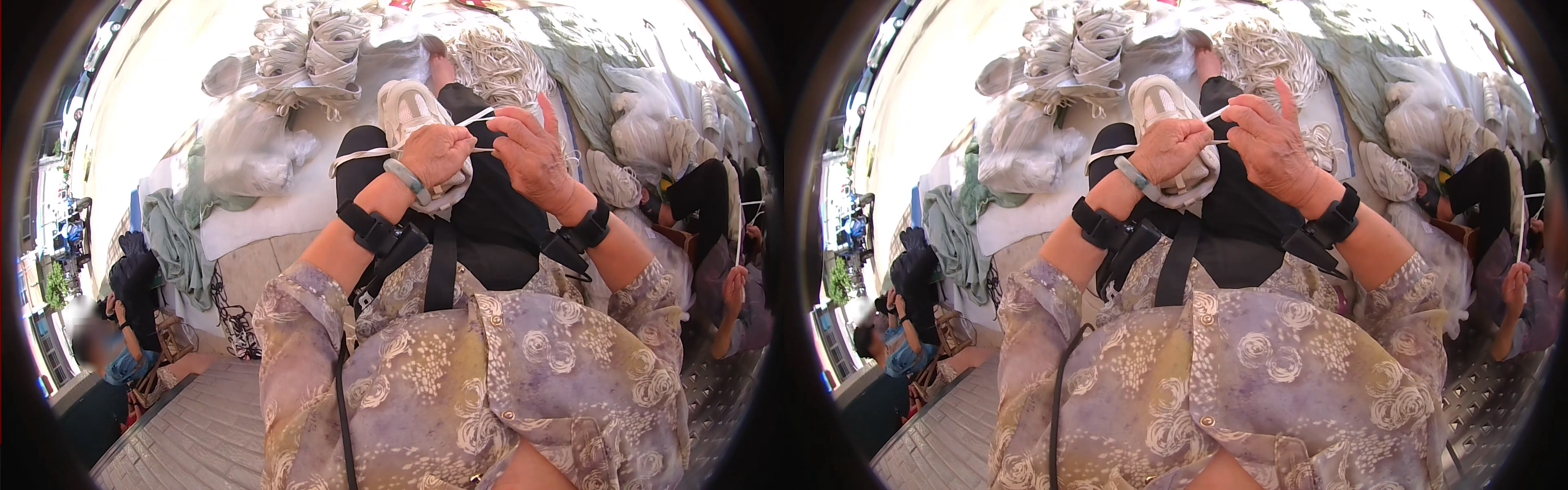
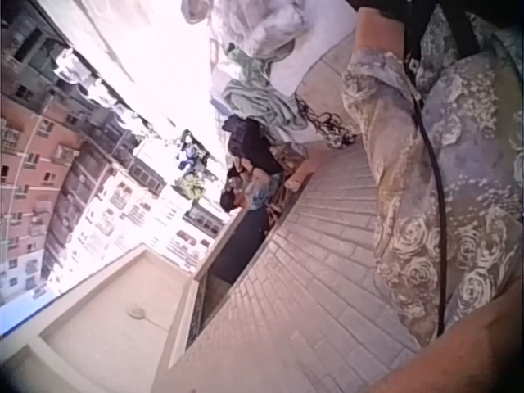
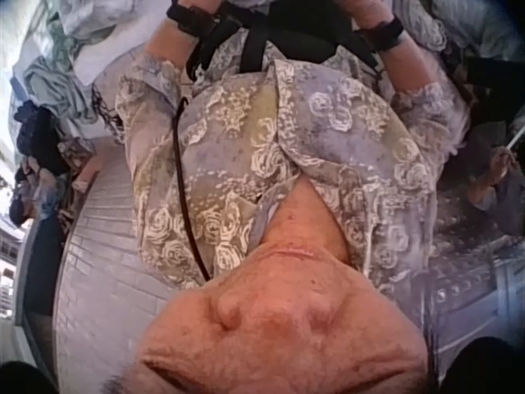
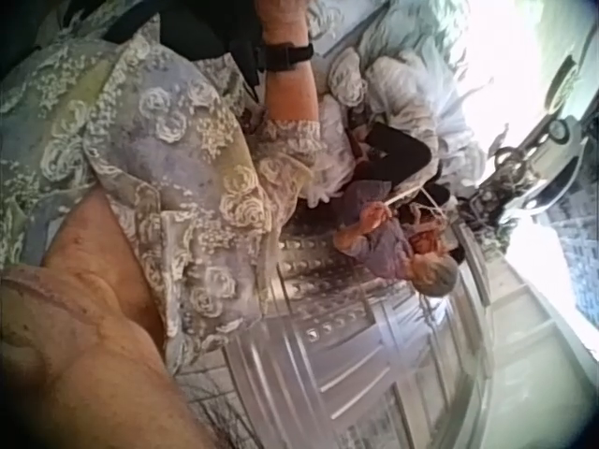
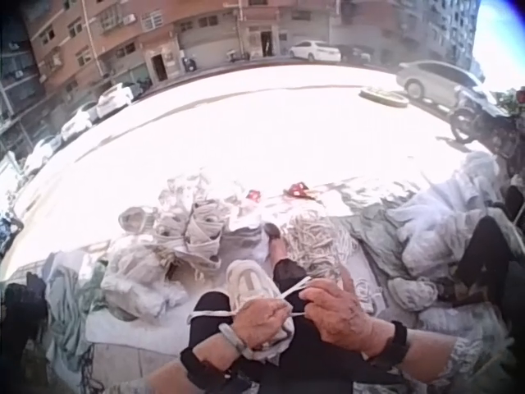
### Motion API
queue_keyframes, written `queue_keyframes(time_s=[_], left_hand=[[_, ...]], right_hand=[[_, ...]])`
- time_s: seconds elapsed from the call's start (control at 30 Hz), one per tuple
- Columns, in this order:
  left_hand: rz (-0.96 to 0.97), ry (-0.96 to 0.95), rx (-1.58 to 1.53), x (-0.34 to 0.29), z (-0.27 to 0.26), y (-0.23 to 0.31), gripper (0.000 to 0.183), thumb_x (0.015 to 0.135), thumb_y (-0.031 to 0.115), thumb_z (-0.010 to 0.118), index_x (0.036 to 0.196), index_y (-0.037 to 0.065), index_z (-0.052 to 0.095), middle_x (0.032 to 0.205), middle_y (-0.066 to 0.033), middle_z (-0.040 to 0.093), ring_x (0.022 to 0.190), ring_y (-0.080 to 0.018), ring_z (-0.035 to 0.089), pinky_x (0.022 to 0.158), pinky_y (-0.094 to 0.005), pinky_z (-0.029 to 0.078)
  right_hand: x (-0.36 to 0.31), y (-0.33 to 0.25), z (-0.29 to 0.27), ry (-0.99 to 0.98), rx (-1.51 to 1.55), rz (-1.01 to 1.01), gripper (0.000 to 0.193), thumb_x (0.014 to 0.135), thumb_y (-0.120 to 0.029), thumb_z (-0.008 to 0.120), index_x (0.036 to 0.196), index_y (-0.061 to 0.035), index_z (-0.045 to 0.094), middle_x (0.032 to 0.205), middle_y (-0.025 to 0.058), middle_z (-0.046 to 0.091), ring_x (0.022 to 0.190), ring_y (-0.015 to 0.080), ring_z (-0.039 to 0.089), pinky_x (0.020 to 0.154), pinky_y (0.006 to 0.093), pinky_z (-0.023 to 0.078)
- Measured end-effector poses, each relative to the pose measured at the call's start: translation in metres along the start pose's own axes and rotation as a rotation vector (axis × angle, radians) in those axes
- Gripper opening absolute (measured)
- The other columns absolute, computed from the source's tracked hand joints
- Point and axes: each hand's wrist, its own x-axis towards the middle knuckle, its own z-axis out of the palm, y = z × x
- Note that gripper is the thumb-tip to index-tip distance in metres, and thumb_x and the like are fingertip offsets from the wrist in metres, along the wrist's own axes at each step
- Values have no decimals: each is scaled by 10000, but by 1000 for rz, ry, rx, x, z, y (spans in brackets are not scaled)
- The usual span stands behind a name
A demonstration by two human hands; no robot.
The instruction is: Lacing a white sneaker by hand.
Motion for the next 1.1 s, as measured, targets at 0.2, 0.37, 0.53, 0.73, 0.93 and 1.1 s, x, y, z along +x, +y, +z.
queue_keyframes(time_s=[0.2,0.37,0.53,0.73,0.93,1.1], left_hand=[[-89,-102,-399,-1,4,-10,155,816,157,622,868,15,657,701,-14,621,661,-47,522,616,-222,445],[-25,96,-300,-22,-8,-4,126,792,123,650,845,9,653,660,2,594,614,-32,493,564,-207,427],[74,461,76,-39,-17,-19,91,742,87,638,784,7,628,734,-62,603,657,-166,558,611,-280,441],[234,368,544,-49,-4,-33,115,698,96,590,771,9,608,1115,-119,538,1057,-328,467,848,-429,386],[297,235,875,-46,4,-32,142,704,98,545,777,-4,612,1211,-140,481,1155,-377,394,853,-536,360],[177,178,869,-46,0,-30,167,679,84,555,793,-13,629,1239,-142,454,1182,-388,367,885,-593,324]], right_hand=[[-2,4,10,-12,108,79,117,677,-46,654,723,-87,554,984,7,541,1045,204,504,1024,526,199],[7,-1,28,-52,215,126,123,702,-66,648,792,-86,566,956,11,542,1017,207,507,1000,491,238],[5,4,56,-123,311,166,175,731,-147,642,871,-74,569,945,50,560,980,240,511,926,430,317],[-4,1,74,-212,325,298,355,767,-330,630,989,-62,561,978,99,568,984,293,508,864,402,350],[-7,1,79,-268,294,303,396,772,-358,629,1021,-59,557,1024,107,559,993,290,510,860,402,350],[-6,3,80,-316,348,305,387,780,-345,622,1033,-59,558,1039,107,554,1005,269,510,857,406,344]])
